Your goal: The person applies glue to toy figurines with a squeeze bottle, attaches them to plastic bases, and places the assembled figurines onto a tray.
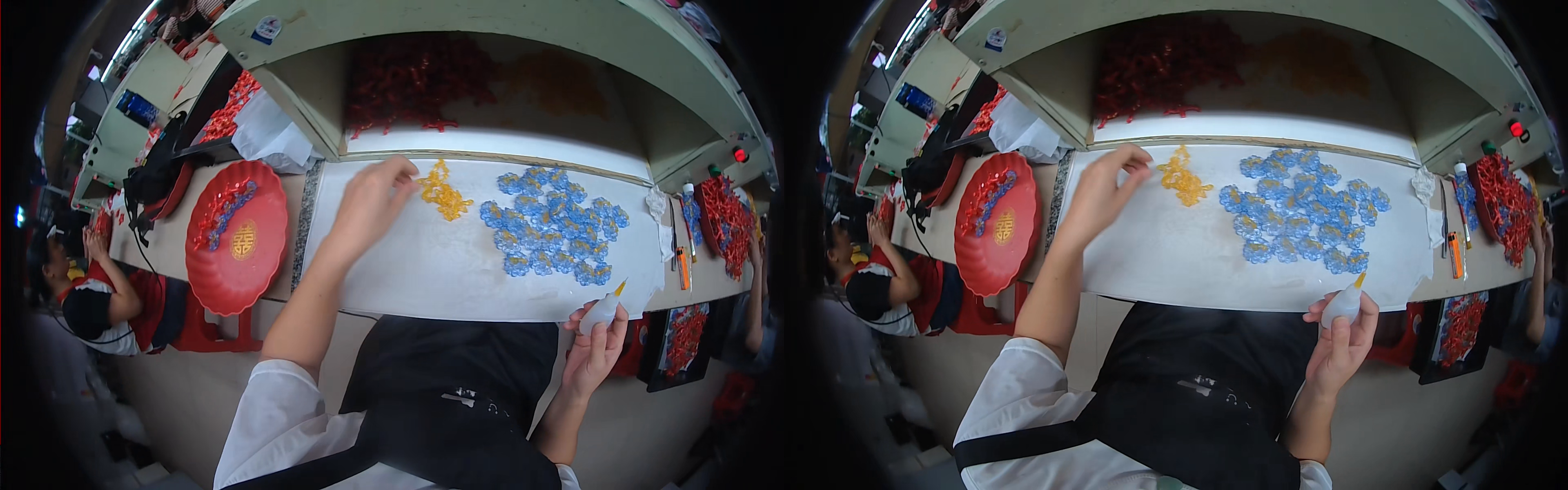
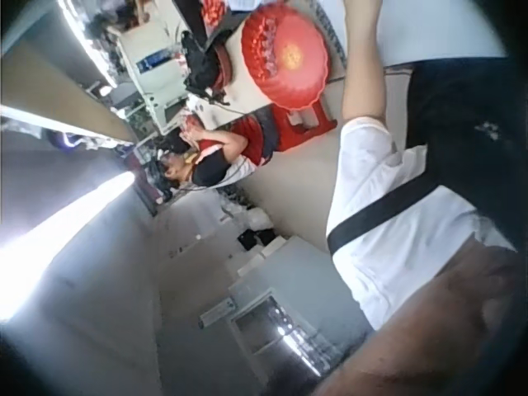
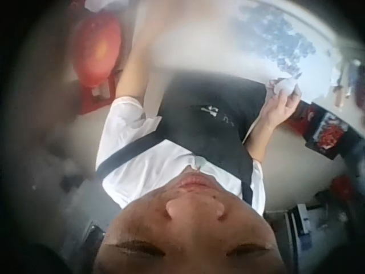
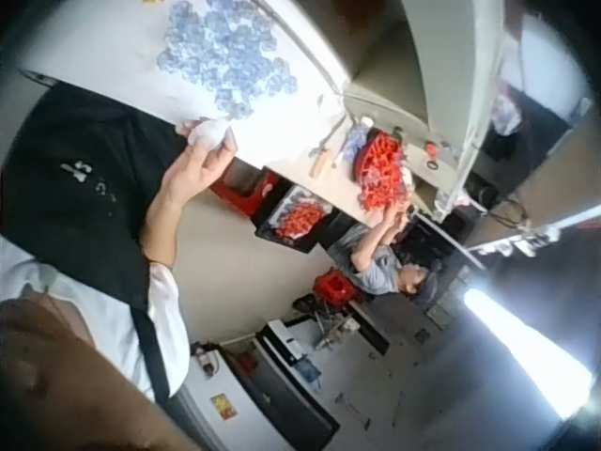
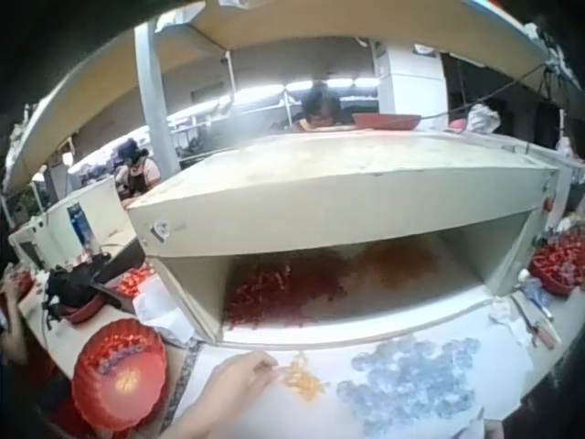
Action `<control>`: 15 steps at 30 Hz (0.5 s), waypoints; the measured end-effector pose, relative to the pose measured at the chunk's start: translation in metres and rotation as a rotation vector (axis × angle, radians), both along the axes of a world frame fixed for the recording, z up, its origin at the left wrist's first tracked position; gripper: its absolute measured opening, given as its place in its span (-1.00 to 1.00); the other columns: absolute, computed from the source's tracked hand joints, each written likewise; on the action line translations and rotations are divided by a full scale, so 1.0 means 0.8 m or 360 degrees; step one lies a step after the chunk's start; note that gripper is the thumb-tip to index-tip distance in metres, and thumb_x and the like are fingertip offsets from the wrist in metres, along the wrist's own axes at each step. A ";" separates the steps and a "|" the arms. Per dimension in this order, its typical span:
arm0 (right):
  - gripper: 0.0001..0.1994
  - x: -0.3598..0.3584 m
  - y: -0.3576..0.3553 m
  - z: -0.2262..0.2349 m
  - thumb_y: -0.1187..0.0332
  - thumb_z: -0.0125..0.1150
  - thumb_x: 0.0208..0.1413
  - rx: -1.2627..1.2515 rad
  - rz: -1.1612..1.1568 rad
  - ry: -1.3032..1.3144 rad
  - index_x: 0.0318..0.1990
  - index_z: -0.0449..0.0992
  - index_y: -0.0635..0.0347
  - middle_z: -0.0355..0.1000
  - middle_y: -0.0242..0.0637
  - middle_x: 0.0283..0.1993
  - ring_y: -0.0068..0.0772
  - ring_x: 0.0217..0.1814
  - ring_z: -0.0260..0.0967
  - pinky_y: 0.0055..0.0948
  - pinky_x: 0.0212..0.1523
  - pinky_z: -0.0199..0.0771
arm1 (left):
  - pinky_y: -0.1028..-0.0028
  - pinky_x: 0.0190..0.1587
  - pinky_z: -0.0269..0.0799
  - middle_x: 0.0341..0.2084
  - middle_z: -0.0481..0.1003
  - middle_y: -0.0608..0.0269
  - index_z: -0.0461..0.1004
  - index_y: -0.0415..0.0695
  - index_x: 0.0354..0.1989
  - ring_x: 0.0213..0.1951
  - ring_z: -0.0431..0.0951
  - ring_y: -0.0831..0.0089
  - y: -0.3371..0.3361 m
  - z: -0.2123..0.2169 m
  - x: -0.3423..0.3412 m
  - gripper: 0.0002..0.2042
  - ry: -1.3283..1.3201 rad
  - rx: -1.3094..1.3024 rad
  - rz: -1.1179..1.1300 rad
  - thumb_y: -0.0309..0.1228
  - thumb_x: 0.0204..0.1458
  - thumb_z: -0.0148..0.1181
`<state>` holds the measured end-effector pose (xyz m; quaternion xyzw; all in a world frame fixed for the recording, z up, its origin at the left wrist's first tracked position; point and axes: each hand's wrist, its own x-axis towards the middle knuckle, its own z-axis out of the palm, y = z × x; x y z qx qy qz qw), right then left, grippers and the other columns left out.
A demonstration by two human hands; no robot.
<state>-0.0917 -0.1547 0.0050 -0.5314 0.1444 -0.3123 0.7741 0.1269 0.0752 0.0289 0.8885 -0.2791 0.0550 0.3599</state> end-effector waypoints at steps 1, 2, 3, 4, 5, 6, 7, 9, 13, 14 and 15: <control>-0.66 -0.002 -0.001 -0.002 0.43 -0.03 -0.01 0.0000 -0.0031 0.0002 -0.06 0.15 0.32 0.29 -0.08 -0.27 -0.31 -0.32 0.32 -0.43 -0.38 0.40 | 0.44 -0.34 0.33 -0.53 0.44 0.10 0.40 -0.22 -0.37 -0.43 0.45 0.28 -0.001 0.001 0.013 -0.89 -0.0009 -0.0011 0.0034 -0.50 -0.11 0.06; -0.66 -0.004 -0.003 -0.004 0.43 -0.02 -0.01 0.0004 -0.0037 0.0030 -0.07 0.16 0.31 0.29 -0.08 -0.27 -0.31 -0.33 0.32 -0.43 -0.39 0.40 | 0.44 -0.34 0.33 -0.53 0.44 0.10 0.40 -0.22 -0.37 -0.43 0.45 0.28 -0.010 0.000 0.026 -0.89 0.0000 -0.0015 0.0002 -0.50 -0.11 0.06; -0.66 -0.006 -0.002 -0.005 0.43 -0.01 -0.02 0.0012 -0.0017 0.0051 -0.07 0.16 0.31 0.29 -0.08 -0.28 -0.32 -0.35 0.32 -0.43 -0.39 0.39 | 0.42 -0.31 0.32 -0.51 0.44 0.10 0.40 -0.21 -0.34 -0.41 0.45 0.27 -0.014 0.005 0.035 -0.87 -0.0120 0.0059 0.0010 -0.52 -0.11 0.04; -0.66 -0.007 0.000 -0.005 0.43 -0.01 -0.02 0.0009 -0.0020 0.0051 -0.07 0.16 0.31 0.29 -0.08 -0.28 -0.32 -0.35 0.32 -0.43 -0.39 0.39 | 0.39 -0.29 0.32 -0.49 0.44 0.10 0.41 -0.19 -0.31 -0.38 0.44 0.25 -0.018 0.009 0.044 -0.84 -0.0242 0.0128 0.0021 -0.53 -0.11 0.03; -0.66 -0.008 0.003 -0.003 0.42 0.00 -0.03 -0.0005 0.0019 0.0059 -0.08 0.17 0.31 0.29 -0.09 -0.28 -0.33 -0.35 0.32 -0.44 -0.40 0.39 | 0.39 -0.29 0.32 -0.49 0.44 0.10 0.41 -0.19 -0.31 -0.38 0.44 0.25 -0.022 0.009 0.052 -0.84 -0.0241 0.0117 0.0029 -0.53 -0.11 0.03; -0.66 -0.007 0.005 -0.002 0.42 0.01 -0.04 -0.0026 0.0062 0.0064 -0.09 0.17 0.31 0.30 -0.09 -0.29 -0.34 -0.36 0.31 -0.44 -0.40 0.38 | 0.37 -0.26 0.31 -0.47 0.44 0.10 0.41 -0.17 -0.29 -0.34 0.43 0.23 -0.031 0.006 0.061 -0.83 -0.0377 0.0247 0.0022 -0.53 -0.11 0.03; -0.66 -0.007 0.009 -0.002 0.42 0.03 -0.05 -0.0039 0.0078 0.0066 -0.10 0.18 0.32 0.30 -0.09 -0.31 -0.35 -0.37 0.31 -0.44 -0.41 0.37 | 0.35 -0.23 0.30 -0.44 0.44 0.11 0.41 -0.16 -0.27 -0.30 0.42 0.21 -0.039 0.002 0.069 -0.81 -0.0511 0.0375 0.0018 -0.53 -0.12 0.02; -0.65 -0.009 0.013 -0.007 0.43 0.05 -0.06 -0.0020 0.0109 0.0069 -0.10 0.19 0.33 0.31 -0.10 -0.32 -0.35 -0.38 0.32 -0.44 -0.41 0.37 | 0.32 -0.18 0.29 -0.40 0.43 0.07 0.42 -0.12 -0.24 -0.24 0.39 0.17 -0.052 -0.014 0.083 -0.76 -0.0441 0.0421 0.0085 -0.54 -0.15 0.02; -0.65 -0.014 0.013 -0.007 0.43 0.07 -0.07 -0.0035 0.0169 0.0110 -0.11 0.21 0.34 0.31 -0.11 -0.33 -0.35 -0.39 0.33 -0.45 -0.40 0.37 | 0.29 -0.22 0.32 -0.43 0.44 0.01 0.41 -0.12 -0.21 -0.29 0.43 0.14 -0.060 -0.025 0.102 -0.71 -0.0492 0.0708 -0.0022 -0.57 -0.18 -0.02; -0.65 -0.014 0.014 -0.005 0.43 0.06 -0.07 -0.0026 0.0161 0.0131 -0.11 0.21 0.36 0.32 -0.11 -0.34 -0.35 -0.39 0.33 -0.45 -0.39 0.37 | 0.27 -0.24 0.33 -0.44 0.45 -0.01 0.41 -0.12 -0.20 -0.31 0.44 0.13 -0.059 -0.025 0.106 -0.70 -0.0464 0.0728 -0.0052 -0.57 -0.19 -0.04; -0.65 -0.013 0.014 -0.005 0.43 0.06 -0.07 -0.0022 0.0144 0.0155 -0.11 0.21 0.36 0.32 -0.11 -0.34 -0.35 -0.39 0.33 -0.45 -0.39 0.37 | 0.25 -0.27 0.34 -0.47 0.45 -0.02 0.41 -0.14 -0.22 -0.36 0.45 0.11 -0.058 -0.025 0.110 -0.72 -0.0532 0.0708 -0.0065 -0.55 -0.18 -0.04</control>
